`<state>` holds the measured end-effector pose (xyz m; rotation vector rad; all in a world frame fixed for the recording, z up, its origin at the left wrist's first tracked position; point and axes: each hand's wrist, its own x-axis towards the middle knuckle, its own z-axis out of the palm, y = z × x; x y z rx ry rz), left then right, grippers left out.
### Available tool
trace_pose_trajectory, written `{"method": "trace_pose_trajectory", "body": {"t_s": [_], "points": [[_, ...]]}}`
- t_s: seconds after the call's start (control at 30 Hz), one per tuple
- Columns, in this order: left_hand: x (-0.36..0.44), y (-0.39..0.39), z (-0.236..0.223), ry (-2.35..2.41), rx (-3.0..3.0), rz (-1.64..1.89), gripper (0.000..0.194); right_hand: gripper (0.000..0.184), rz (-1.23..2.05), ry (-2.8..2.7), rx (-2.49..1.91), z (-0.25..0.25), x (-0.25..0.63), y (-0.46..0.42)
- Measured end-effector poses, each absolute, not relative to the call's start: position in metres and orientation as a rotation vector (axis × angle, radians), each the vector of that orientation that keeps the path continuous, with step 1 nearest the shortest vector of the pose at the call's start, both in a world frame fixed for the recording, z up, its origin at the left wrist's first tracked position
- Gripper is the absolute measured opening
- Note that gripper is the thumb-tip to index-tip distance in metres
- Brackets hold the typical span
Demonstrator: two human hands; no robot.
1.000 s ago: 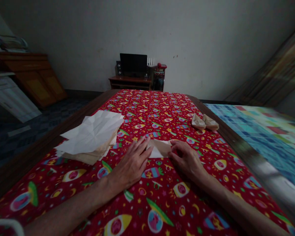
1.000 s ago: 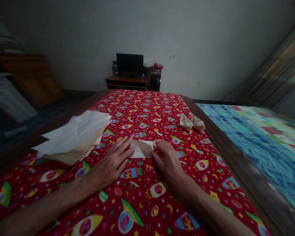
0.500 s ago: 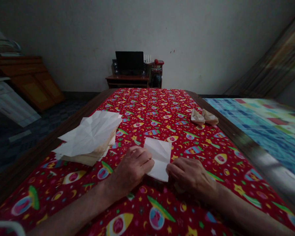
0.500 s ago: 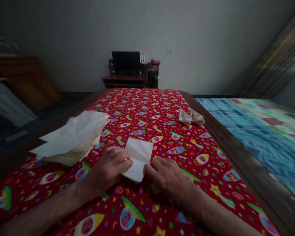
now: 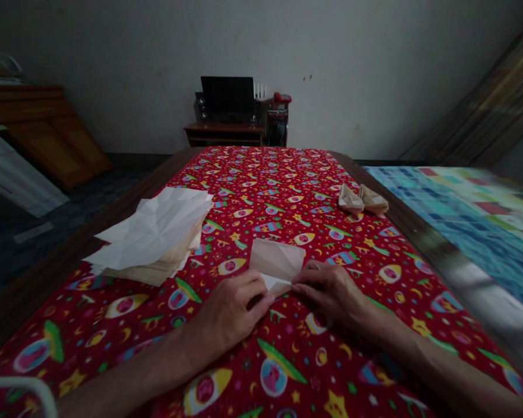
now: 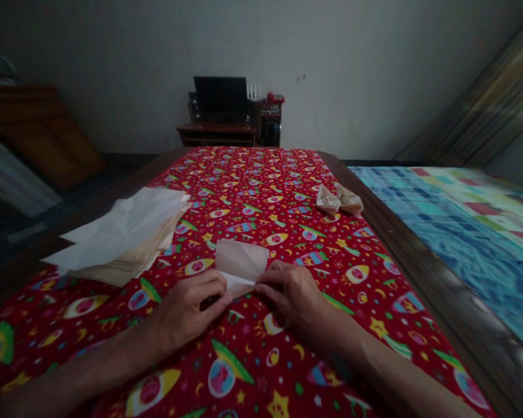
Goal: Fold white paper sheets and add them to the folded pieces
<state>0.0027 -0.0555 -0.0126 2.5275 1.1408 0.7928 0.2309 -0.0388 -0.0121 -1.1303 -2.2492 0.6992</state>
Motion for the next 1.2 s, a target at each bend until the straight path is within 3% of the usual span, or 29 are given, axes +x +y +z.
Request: {"method": "trace_pose_trajectory", "body": {"t_s": [0.27, 0.5, 0.73, 1.2], "points": [[0.004, -0.045, -0.011, 1.331, 2.313, 0.737, 0.031, 0.016, 0.52, -2.236, -1.292, -0.014, 0.225, -0.041], [0.007, -0.044, -0.01, 1.425, 2.17, 0.709, 0.011, 0.011, 0.46, -2.234, -1.366, -0.014, 0.221, -0.04], [0.006, -0.055, -0.013, 1.2, 2.531, 0.727, 0.018, 0.013, 0.423, -2.256, -1.364, -0.015, 0.22, -0.041], [0.008, -0.061, -0.011, 1.261, 2.83, 0.525, 0.019, 0.013, 0.398, -2.227, -1.299, -0.021, 0.222, -0.042]]}}
